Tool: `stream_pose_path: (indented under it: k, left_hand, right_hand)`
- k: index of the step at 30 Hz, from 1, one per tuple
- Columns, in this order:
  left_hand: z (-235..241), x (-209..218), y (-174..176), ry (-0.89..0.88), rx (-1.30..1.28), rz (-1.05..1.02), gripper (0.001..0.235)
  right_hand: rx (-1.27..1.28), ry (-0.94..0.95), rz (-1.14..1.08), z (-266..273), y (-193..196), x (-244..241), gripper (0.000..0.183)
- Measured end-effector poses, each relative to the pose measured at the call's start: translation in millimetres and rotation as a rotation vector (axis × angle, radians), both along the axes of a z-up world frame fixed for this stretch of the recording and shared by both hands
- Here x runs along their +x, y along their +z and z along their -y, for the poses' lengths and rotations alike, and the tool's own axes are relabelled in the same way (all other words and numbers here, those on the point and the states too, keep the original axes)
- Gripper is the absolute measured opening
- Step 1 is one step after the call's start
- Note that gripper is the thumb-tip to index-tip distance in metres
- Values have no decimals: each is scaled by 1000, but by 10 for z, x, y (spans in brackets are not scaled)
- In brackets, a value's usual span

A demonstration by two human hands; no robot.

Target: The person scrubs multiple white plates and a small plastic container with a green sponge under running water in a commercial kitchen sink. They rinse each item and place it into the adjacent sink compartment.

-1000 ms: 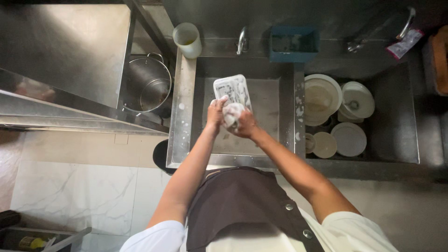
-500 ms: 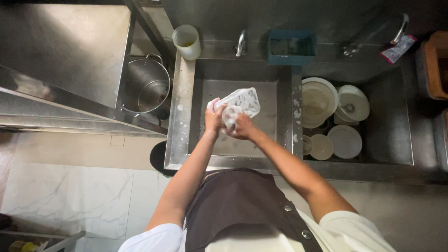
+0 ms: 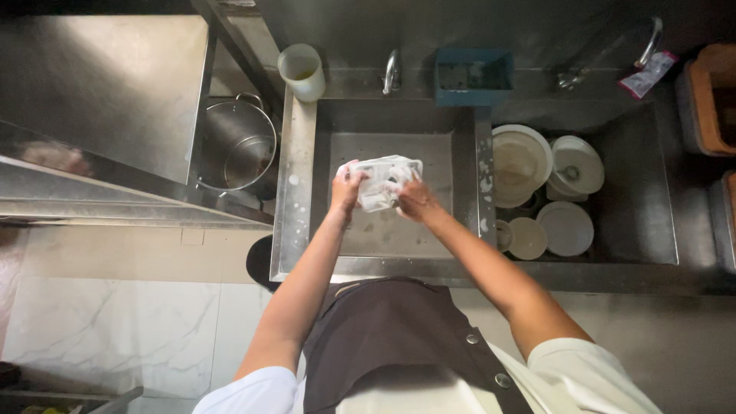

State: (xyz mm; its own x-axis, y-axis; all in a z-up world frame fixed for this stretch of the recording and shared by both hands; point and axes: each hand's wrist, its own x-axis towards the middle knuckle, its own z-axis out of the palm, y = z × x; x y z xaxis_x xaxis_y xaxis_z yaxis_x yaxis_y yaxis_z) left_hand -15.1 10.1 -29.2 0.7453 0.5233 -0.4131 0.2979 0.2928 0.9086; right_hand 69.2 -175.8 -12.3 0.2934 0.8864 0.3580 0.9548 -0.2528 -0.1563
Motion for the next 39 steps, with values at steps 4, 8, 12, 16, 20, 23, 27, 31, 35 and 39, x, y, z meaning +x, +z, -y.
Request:
stream_pose_path:
  k: [4, 8, 12, 16, 20, 23, 27, 31, 35, 39]
  left_hand:
    - [83, 58, 221, 116, 13, 188, 75]
    - [378, 77, 271, 148, -206, 233, 73]
    - [351, 63, 214, 180, -170, 393, 63]
    - [126, 61, 119, 53, -46, 46, 70]
    - [236, 55, -41, 36, 170, 108, 83]
    - [386, -1, -131, 138, 161, 279, 82]
    - [304, -37, -98, 189, -175, 200, 71]
    - [90, -121, -87, 67, -41, 126, 55]
    - [73, -117, -205, 0, -8, -44, 53]
    - [143, -25, -273, 107, 235, 105, 48]
  right_hand:
    - [67, -82, -64, -52, -97, 163, 44]
    - [162, -295, -434, -394, -12, -29, 29]
    - [375, -219, -719, -446, 245, -238, 36]
    - [245, 88, -217, -238, 309, -220, 54]
    - [4, -207, -542, -271, 78, -162, 44]
    - [128, -275, -582, -442, -80, -250, 36]
    - [319, -116, -731, -448, 9, -338, 64]
    - [60, 53, -159, -224, 261, -266, 65]
    - [-92, 67, -316, -96, 309, -218, 62]
    - [85, 51, -604, -172, 123, -338, 41]
